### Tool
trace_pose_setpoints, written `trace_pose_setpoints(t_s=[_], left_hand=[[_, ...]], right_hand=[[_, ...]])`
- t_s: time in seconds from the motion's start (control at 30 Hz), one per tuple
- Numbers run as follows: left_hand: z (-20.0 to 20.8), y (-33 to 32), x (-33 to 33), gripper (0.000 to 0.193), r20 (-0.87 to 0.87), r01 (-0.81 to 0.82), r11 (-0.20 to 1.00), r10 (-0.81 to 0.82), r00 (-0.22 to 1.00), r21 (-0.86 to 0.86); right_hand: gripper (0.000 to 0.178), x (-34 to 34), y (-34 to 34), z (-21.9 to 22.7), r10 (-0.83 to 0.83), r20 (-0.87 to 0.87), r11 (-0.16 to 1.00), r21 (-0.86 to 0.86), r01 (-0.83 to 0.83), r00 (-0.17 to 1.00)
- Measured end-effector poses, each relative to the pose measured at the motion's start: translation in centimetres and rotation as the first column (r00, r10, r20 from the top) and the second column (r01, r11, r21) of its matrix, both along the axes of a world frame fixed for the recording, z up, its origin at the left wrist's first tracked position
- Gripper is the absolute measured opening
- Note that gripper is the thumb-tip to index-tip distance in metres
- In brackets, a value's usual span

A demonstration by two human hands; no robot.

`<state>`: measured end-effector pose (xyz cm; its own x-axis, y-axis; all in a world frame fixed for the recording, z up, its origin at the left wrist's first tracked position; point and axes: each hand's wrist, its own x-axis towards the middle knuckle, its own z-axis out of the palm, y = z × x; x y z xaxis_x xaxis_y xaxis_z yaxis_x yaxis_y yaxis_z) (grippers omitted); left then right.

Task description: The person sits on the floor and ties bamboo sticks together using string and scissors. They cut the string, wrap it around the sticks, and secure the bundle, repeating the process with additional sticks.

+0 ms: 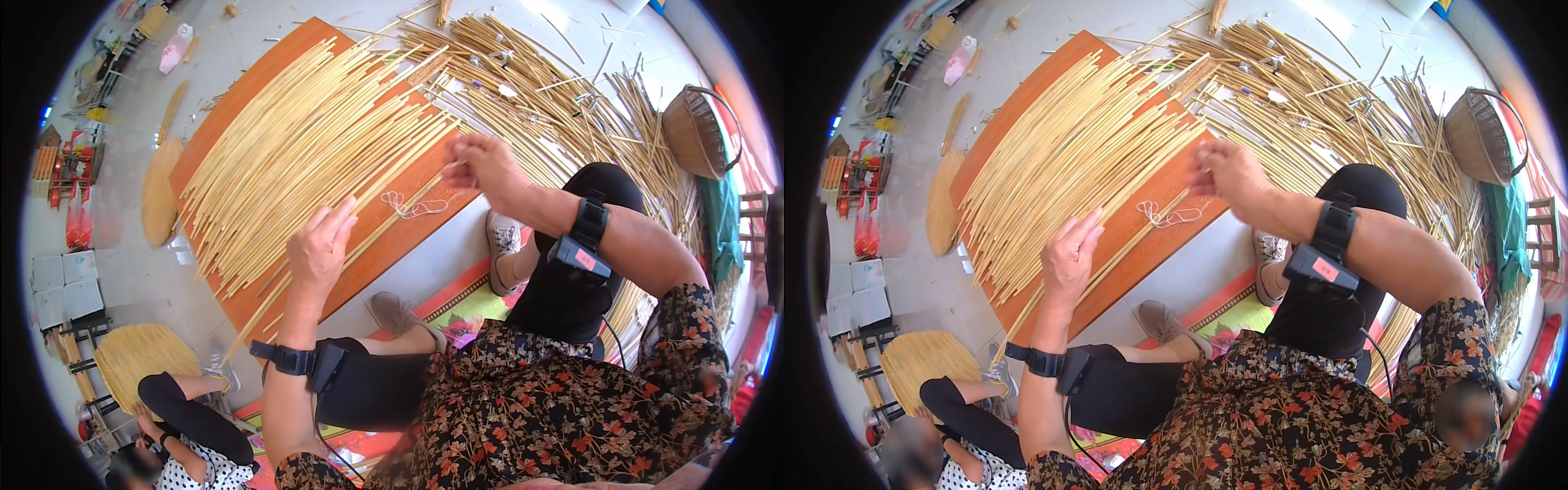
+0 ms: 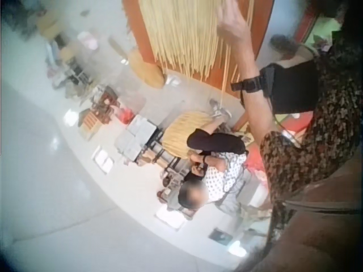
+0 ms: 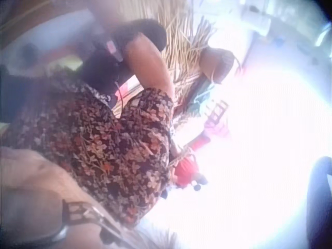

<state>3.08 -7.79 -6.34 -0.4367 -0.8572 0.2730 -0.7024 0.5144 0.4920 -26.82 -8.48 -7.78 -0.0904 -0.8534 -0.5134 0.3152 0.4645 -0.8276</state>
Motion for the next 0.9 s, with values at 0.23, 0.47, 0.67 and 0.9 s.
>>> trace_pose_setpoints(t_s=[0.23, 0.47, 0.67, 0.9], left_hand=[[0.6, 0.4, -0.1, 0.026, -0.029, 0.05, 0.998, -0.049, 0.998, 0.043], [1.1, 0.4, -0.6, 0.027, -0.003, 0.071, 0.996, -0.071, 0.997, 0.046], [0.7, 0.5, -0.3, 0.025, 0.057, 0.048, 0.998, -0.05, 0.997, 0.042], [0.9, 0.6, -0.3, 0.025, 0.049, 0.046, 0.997, -0.049, 0.998, 0.064]], right_hand=[[0.023, -3.5, 0.0, -0.2, -0.086, -0.094, 0.99, -0.115, 0.075, 0.992], [0.026, -3.3, 0.2, -0.7, -0.02, -0.138, 0.996, -0.086, 0.008, 0.99], [0.026, -2.9, 0.3, -0.5, 0.032, -0.241, 0.994, -0.097, -0.056, 0.97], [0.025, -2.4, 0.3, -0.5, 0.019, -0.245, 0.993, -0.105, -0.046, 0.969]])
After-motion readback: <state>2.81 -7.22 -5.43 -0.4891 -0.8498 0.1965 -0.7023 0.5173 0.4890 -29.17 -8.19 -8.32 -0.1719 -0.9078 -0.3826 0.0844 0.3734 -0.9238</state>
